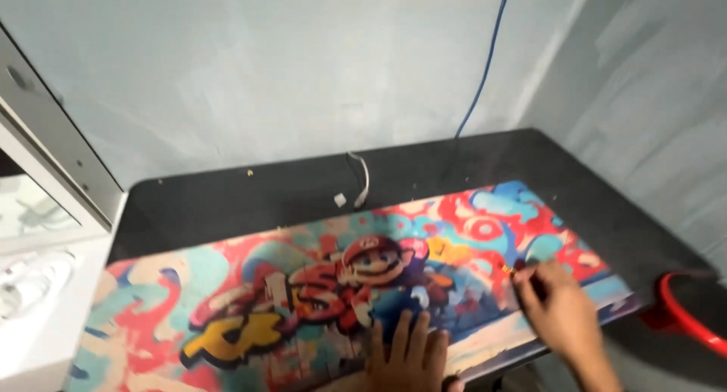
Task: The recorder clears items from a desk and wipes the surface with a wet wipe.
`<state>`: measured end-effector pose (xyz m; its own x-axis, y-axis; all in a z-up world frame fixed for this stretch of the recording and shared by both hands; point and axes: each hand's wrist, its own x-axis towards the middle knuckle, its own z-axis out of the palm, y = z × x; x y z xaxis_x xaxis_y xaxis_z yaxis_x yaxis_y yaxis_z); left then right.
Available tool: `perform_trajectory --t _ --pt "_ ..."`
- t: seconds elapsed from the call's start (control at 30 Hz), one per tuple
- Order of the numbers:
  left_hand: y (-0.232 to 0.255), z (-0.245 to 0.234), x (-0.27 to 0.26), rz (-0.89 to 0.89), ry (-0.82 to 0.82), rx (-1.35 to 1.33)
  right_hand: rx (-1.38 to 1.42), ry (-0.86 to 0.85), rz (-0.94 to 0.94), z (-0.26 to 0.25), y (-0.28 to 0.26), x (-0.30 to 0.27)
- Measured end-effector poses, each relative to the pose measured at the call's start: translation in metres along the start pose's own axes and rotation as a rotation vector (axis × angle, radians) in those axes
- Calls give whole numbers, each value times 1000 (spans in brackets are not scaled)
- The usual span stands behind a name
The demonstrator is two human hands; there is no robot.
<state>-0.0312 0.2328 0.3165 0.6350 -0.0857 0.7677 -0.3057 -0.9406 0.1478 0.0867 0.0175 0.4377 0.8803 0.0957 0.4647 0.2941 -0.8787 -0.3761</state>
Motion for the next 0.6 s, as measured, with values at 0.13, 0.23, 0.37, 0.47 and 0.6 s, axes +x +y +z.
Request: perform_trajectory --t 0.13,0.23,0.37,0.47,0.6 --pt "2 3 -11 -86 -115 -61 30 59 -127 -7 -5 2" --pt "-3 -9 -6 -21 -89 -73 132 49 -120 -15 -16 7" --pt "-23 2 -21 10 -142 -170 94 -154 -93 -9 7 4" --pt "-65 -19 -17 24 -479 -488 -128 -231 -406 -1 18 -30" --pt "-80 -63 -76 -203 -538 -412 -154 -351 -351 29 30 -74"
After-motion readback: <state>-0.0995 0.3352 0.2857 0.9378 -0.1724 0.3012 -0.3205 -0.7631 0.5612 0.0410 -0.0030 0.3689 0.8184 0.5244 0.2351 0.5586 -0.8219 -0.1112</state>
